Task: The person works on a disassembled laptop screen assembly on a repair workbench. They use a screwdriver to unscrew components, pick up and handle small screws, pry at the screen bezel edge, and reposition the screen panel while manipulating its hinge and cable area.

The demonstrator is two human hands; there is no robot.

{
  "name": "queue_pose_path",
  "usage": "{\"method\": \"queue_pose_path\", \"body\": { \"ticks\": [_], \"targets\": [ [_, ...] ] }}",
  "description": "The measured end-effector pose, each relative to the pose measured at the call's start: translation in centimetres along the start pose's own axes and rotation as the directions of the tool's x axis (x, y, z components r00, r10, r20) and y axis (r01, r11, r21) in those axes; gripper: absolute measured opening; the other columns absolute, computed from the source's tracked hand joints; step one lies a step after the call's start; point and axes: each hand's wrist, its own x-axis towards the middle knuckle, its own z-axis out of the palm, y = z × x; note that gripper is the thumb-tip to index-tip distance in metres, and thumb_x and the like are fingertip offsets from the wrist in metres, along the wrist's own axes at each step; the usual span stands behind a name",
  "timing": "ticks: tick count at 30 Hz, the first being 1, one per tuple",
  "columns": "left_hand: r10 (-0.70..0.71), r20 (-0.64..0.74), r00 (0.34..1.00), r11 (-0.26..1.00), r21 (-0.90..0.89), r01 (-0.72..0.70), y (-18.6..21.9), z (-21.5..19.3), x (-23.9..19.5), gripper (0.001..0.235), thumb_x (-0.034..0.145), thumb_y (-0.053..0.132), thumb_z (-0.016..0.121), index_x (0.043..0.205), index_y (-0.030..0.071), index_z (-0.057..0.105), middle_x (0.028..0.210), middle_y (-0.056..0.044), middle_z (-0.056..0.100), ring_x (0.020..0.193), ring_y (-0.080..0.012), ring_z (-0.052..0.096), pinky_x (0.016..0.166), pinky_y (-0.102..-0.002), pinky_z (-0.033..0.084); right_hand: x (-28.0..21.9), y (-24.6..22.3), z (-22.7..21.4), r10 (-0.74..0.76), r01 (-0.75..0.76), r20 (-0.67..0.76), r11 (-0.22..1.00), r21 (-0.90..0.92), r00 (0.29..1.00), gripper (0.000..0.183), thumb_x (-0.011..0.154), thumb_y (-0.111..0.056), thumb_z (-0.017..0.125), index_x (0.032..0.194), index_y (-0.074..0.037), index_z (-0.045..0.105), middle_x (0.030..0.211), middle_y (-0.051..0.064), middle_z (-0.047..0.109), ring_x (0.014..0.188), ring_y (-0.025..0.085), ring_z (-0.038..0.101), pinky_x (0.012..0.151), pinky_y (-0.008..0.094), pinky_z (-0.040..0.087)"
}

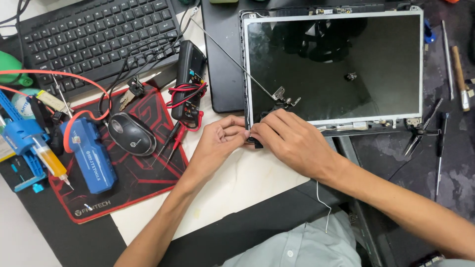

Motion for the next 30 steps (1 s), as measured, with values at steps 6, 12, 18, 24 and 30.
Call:
{"method": "queue_pose_path", "body": {
  "ticks": [6, 12, 18, 24, 30],
  "targets": [
    [0.026, 0.015, 1.0, 1.0, -0.012, -0.026, -0.6, -0.5, 0.1, 0.022, 0.102, 0.002, 0.06, 0.121, -0.009, 0.063, 0.109, -0.011, 0.071, 0.098, -0.015, 0.072, 0.09, -0.033, 0.062, 0.0, 0.0, -0.2, -0.032, 0.033, 0.044, 0.999, -0.042, 0.999, 0.021, 0.091, -0.013, 0.069, 0.107, 0.0, 0.067, 0.095, 0.008, 0.061, 0.091, 0.024, 0.061, 0.079, 0.037, 0.052],
    [-0.008, 0.043, 0.999, 1.0, -0.003, 0.008, 0.1, -0.3, 0.0, 0.023, 0.103, 0.004, 0.059, 0.123, -0.008, 0.063, 0.108, -0.011, 0.073, 0.098, -0.0143, 0.071, 0.09, -0.032, 0.062, -0.2, 0.1, -0.4, -0.052, 0.071, 0.144, 0.989, -0.129, 0.988, 0.024, 0.084, -0.01, 0.066, 0.107, -0.002, 0.066, 0.098, 0.009, 0.06, 0.098, 0.026, 0.061, 0.086, 0.037, 0.051],
    [0.027, 0.046, 0.999, 0.999, 0.016, -0.028, 0.1, -0.3, -0.1, 0.024, 0.103, 0.005, 0.06, 0.123, -0.008, 0.064, 0.111, -0.011, 0.073, 0.099, -0.0158, 0.072, 0.091, -0.033, 0.062, -0.9, -0.1, -1.6, 0.022, -0.031, 0.144, 0.997, 0.064, 0.989, 0.029, 0.081, -0.007, 0.067, 0.11, -0.003, 0.068, 0.1, 0.008, 0.062, 0.099, 0.027, 0.061, 0.086, 0.041, 0.049],
    [0.002, 0.037, 0.999, 1.0, 0.005, -0.002, 0.5, 0.1, 0.0, 0.023, 0.102, 0.005, 0.059, 0.122, -0.006, 0.063, 0.113, -0.011, 0.072, 0.1, -0.0147, 0.072, 0.091, -0.032, 0.063, -1.4, -0.2, -1.9, 0.112, -0.127, 0.091, 0.976, 0.179, 0.99, 0.022, 0.085, -0.008, 0.076, 0.105, -0.002, 0.069, 0.097, 0.007, 0.065, 0.091, 0.027, 0.064, 0.083, 0.04, 0.05],
    [0.011, 0.033, 0.999, 1.0, 0.003, -0.011, -0.4, -0.2, 0.2, 0.019, 0.102, 0.003, 0.062, 0.119, -0.006, 0.061, 0.105, -0.01, 0.072, 0.093, -0.0134, 0.072, 0.089, -0.032, 0.063, -2.0, -0.4, -1.6, 0.152, -0.156, 0.043, 0.983, 0.102, 0.987, 0.021, 0.086, -0.009, 0.079, 0.103, -0.001, 0.07, 0.092, 0.008, 0.062, 0.085, 0.027, 0.064, 0.077, 0.039, 0.051]
  ]
}}
